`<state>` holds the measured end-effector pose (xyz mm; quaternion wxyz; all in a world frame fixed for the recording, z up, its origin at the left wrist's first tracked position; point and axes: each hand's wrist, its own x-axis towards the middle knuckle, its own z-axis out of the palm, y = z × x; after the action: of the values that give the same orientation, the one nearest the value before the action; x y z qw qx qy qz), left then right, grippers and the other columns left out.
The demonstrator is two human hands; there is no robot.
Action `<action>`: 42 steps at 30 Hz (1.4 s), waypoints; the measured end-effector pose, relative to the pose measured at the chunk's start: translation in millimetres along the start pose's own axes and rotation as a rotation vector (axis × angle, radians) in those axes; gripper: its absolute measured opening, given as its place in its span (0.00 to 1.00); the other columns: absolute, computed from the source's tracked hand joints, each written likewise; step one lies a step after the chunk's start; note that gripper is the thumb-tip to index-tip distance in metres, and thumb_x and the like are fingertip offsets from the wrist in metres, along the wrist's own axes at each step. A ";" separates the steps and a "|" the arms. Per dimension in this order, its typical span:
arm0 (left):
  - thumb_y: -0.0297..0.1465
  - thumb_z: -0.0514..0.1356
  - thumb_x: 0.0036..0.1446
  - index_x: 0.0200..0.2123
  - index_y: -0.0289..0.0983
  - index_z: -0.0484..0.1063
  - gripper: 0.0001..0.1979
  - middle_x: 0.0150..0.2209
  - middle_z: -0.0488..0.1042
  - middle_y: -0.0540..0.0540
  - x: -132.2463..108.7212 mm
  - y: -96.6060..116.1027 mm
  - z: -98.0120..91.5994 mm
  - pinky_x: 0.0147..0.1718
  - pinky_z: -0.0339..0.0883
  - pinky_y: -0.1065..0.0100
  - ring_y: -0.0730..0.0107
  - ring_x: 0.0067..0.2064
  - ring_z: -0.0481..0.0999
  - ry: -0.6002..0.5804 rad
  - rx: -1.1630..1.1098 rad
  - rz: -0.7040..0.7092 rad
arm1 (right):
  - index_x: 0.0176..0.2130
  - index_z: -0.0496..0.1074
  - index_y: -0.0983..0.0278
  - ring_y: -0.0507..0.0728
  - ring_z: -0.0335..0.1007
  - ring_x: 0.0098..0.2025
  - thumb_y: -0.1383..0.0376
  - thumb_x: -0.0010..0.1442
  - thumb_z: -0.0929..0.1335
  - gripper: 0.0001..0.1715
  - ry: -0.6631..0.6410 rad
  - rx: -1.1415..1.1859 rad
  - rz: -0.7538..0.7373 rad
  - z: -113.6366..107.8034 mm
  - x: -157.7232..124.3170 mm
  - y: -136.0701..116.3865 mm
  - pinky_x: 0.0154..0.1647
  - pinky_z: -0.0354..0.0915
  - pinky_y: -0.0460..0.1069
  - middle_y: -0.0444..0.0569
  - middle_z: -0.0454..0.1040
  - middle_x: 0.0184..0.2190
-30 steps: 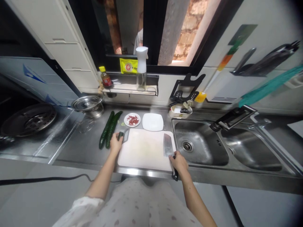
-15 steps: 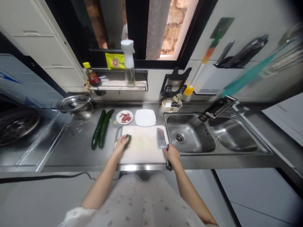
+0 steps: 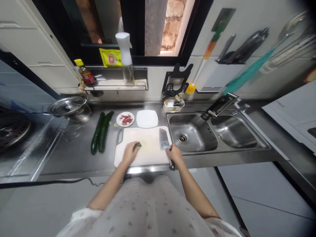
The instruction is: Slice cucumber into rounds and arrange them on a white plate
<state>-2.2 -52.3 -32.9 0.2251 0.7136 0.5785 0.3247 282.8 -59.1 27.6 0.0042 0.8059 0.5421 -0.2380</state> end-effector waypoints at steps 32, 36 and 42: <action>0.31 0.51 0.63 0.53 0.44 0.70 0.16 0.49 0.71 0.43 -4.6 -9.1 13.5 0.52 0.64 0.57 0.63 0.52 0.68 0.002 0.062 0.217 | 0.49 0.64 0.64 0.58 0.73 0.39 0.64 0.66 0.55 0.16 -0.119 -0.206 -0.451 8.7 -58.7 -89.3 0.38 0.61 0.48 0.54 0.76 0.38; 0.31 0.52 0.63 0.52 0.44 0.71 0.16 0.50 0.71 0.43 -4.6 -10.8 15.2 0.52 0.64 0.57 0.62 0.52 0.68 0.012 0.069 0.226 | 0.51 0.63 0.65 0.58 0.73 0.40 0.65 0.67 0.53 0.18 -0.103 -0.231 -0.483 12.4 -60.8 -91.6 0.38 0.62 0.49 0.55 0.76 0.37; 0.30 0.51 0.62 0.52 0.44 0.70 0.17 0.50 0.71 0.43 -4.8 -12.6 16.2 0.52 0.64 0.57 0.62 0.52 0.68 0.001 0.098 0.232 | 0.50 0.64 0.66 0.58 0.73 0.40 0.65 0.68 0.52 0.18 -0.092 -0.247 -0.494 17.9 -60.2 -93.0 0.39 0.63 0.49 0.56 0.75 0.36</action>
<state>0.4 -53.2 -53.8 0.1509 0.7856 0.5074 0.3203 176.6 -78.0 58.5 0.0689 0.6309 0.7464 -0.2000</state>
